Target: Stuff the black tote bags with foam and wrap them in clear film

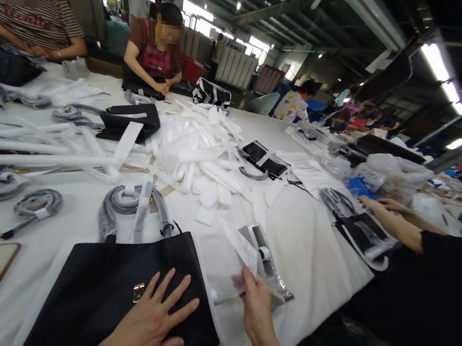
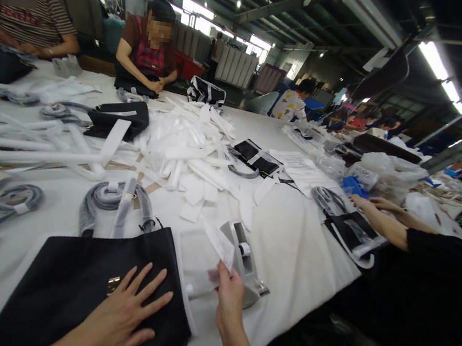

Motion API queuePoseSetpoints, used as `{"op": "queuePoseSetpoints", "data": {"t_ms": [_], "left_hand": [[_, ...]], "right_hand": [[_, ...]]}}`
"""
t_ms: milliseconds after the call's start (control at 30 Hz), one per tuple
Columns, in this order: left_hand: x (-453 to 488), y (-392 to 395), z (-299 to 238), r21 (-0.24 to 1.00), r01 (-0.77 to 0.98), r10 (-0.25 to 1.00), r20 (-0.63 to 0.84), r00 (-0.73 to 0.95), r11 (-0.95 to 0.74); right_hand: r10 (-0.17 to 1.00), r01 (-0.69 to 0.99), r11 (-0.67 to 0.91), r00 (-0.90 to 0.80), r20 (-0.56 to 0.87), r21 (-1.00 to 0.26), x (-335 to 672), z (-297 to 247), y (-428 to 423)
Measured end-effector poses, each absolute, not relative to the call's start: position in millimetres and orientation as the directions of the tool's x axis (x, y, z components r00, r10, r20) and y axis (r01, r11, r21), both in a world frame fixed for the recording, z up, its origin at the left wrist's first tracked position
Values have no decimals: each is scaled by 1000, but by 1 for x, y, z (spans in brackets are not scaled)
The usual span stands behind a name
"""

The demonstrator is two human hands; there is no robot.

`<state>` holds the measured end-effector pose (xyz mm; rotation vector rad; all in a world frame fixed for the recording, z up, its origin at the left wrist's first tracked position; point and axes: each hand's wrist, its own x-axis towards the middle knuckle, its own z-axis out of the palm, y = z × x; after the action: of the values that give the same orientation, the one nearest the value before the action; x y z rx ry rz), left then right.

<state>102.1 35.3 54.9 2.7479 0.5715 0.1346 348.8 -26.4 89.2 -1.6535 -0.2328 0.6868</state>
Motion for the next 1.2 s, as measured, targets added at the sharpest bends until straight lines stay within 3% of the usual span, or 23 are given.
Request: {"op": "queuePoseSetpoints", "data": {"t_ms": [200,300,367,433,500,567,633,733,900,967,1067,1200], "left_hand": [[101,35,60,338,378,416,46,908,-862],[100,35,59,344,379,420,49,906,-859],[100,36,58,350,373,417,55,907,-859],[100,36,58,358,366,413,63,908,-859],[99,37,58,365,360,412,74,908,-859],[98,37,59,370,357,414,85,906,-858],[98,38,60,376,360,420,88,903,-854],[97,40,58,400,353,415,78,906,-846],[100,44,41,430,316,393,102,914,-846],[101,44,36,424,321,404,119,907,-847],[99,45,37,457,302,407,150,901,-837],[92,51,48,632,222,386,132,913,-742]], "right_hand": [[378,-143,-153,906,-191,-978,388,126,-33],[398,61,-300,915,-67,-952,401,151,-42],[497,382,-488,861,111,-784,401,173,-49],[646,724,-523,681,345,-450,392,197,-54],[792,931,-335,362,492,-147,374,221,-57],[872,999,-35,50,488,-39,348,241,-55],[896,973,212,-158,414,-87,317,252,-48],[866,863,463,-393,308,-201,270,246,-36],[756,701,652,-631,174,-289,215,188,-14],[776,699,626,-600,192,-346,206,156,-7],[908,683,416,-350,231,-600,205,110,1],[961,533,277,-164,223,-800,218,67,3]]}}
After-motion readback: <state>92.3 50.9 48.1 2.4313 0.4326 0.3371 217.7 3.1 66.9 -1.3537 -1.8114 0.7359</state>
